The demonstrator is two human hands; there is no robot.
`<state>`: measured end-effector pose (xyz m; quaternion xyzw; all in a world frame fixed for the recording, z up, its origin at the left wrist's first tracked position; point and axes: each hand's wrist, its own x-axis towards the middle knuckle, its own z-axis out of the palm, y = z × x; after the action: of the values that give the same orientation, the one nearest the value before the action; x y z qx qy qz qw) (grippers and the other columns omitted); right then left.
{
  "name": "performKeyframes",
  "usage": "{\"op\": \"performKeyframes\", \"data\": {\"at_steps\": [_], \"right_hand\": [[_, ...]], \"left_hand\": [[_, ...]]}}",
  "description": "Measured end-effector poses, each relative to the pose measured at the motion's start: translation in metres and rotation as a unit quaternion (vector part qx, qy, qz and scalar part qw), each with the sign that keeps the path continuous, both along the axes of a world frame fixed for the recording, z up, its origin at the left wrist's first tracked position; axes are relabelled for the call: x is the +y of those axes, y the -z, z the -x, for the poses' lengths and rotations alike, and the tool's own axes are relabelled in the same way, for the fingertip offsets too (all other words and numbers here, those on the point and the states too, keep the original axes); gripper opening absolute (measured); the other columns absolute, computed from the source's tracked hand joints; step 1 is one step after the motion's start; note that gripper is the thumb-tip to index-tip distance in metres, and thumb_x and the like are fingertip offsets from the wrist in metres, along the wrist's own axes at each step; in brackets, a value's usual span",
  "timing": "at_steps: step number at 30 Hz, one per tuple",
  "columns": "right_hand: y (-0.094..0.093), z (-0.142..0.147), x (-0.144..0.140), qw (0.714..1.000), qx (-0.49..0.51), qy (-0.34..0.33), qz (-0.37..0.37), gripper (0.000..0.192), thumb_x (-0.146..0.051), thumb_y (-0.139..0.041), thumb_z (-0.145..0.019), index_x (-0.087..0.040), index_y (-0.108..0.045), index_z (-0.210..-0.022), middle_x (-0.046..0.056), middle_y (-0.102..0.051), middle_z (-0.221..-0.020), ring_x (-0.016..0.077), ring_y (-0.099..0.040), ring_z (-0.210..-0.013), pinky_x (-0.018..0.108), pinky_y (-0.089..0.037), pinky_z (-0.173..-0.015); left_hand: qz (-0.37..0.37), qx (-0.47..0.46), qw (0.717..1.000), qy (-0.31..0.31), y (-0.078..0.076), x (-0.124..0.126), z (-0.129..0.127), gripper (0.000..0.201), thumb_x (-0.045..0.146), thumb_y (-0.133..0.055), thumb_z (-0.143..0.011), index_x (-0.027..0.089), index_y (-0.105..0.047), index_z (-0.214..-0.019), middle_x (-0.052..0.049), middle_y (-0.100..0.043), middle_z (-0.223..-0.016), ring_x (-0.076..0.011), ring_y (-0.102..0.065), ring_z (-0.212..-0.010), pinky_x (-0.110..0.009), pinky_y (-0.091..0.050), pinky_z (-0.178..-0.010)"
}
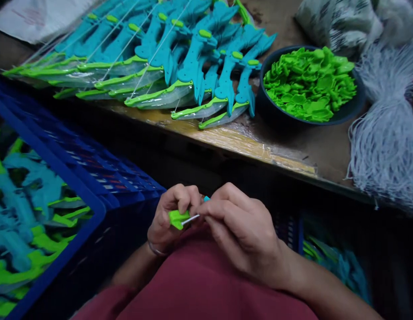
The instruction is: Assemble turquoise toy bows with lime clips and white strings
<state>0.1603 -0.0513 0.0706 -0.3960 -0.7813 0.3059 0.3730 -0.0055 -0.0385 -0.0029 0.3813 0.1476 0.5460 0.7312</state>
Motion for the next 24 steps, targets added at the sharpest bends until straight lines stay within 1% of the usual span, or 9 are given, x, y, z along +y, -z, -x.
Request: {"op": "performKeyframes", "data": {"at_steps": [4,8,10,13,17,20,24], "right_hand": [[0.003,0.005,-0.005,0.998,-0.045,0.016,-0.032,0.019,-0.010,-0.049,-0.100,-0.012,-0.066,-0.096,0.004,-0.056,-0.084,0.0115,-0.054,-0.071,0.027,-0.041,-0.059],[0.005,0.011,-0.007,0.993,-0.075,0.048,-0.078,0.029,-0.017,-0.044,-0.107,-0.016,-0.064,-0.085,0.001,-0.055,-0.077,0.0104,-0.052,-0.067,0.027,-0.038,-0.057],[0.004,0.013,-0.007,0.992,-0.079,0.054,-0.079,0.034,-0.021,-0.042,-0.109,-0.015,-0.064,-0.084,0.001,-0.057,-0.077,0.0100,-0.053,-0.067,0.026,-0.039,-0.057],[0.005,0.014,-0.006,0.992,-0.075,0.055,-0.083,0.035,-0.021,-0.042,-0.110,-0.014,-0.065,-0.084,0.001,-0.058,-0.077,0.0095,-0.054,-0.066,0.026,-0.040,-0.056],[0.006,0.012,-0.007,0.994,-0.073,0.040,-0.074,0.033,-0.020,-0.043,-0.109,-0.016,-0.065,-0.085,0.001,-0.057,-0.077,0.0093,-0.052,-0.065,0.026,-0.040,-0.053],[0.009,0.012,-0.008,0.995,-0.070,0.033,-0.065,0.030,-0.020,-0.044,-0.109,-0.017,-0.064,-0.086,0.002,-0.057,-0.078,0.0104,-0.054,-0.067,0.027,-0.041,-0.054],[0.012,0.016,-0.011,0.996,-0.064,0.021,-0.061,0.022,-0.021,-0.049,-0.108,-0.018,-0.065,-0.091,0.000,-0.057,-0.079,0.0104,-0.053,-0.067,0.028,-0.041,-0.056]], "left_hand": [[-0.009,-0.020,1.000,0.001,-0.002,-0.002,-0.002,0.041,0.053,-0.056,-0.096,0.019,-0.041,-0.080,0.000,-0.044,-0.070,-0.0111,-0.044,-0.057,-0.026,-0.041,-0.059],[-0.009,-0.025,1.000,0.016,-0.004,-0.004,-0.002,0.040,0.053,-0.056,-0.096,0.019,-0.041,-0.080,0.000,-0.044,-0.073,-0.0113,-0.047,-0.059,-0.027,-0.041,-0.059],[-0.009,-0.025,0.999,0.018,-0.004,-0.004,-0.001,0.039,0.052,-0.055,-0.096,0.019,-0.041,-0.081,0.000,-0.044,-0.073,-0.0116,-0.047,-0.060,-0.028,-0.041,-0.060],[-0.013,-0.020,0.999,0.021,-0.002,-0.006,0.001,0.039,0.053,-0.056,-0.096,0.019,-0.042,-0.081,0.000,-0.045,-0.074,-0.0119,-0.047,-0.061,-0.028,-0.040,-0.059],[-0.001,-0.011,1.000,0.018,0.000,-0.008,0.002,0.037,0.053,-0.056,-0.095,0.020,-0.045,-0.081,-0.001,-0.045,-0.074,-0.0129,-0.045,-0.060,-0.028,-0.037,-0.057],[0.016,-0.005,1.000,0.018,0.000,-0.009,0.003,0.037,0.053,-0.056,-0.095,0.021,-0.045,-0.080,-0.002,-0.045,-0.074,-0.0137,-0.043,-0.060,-0.029,-0.035,-0.058],[0.014,0.007,1.000,0.023,-0.001,-0.008,0.004,0.040,0.055,-0.057,-0.096,0.020,-0.045,-0.081,-0.002,-0.047,-0.075,-0.0132,-0.042,-0.062,-0.030,-0.036,-0.063]]}}
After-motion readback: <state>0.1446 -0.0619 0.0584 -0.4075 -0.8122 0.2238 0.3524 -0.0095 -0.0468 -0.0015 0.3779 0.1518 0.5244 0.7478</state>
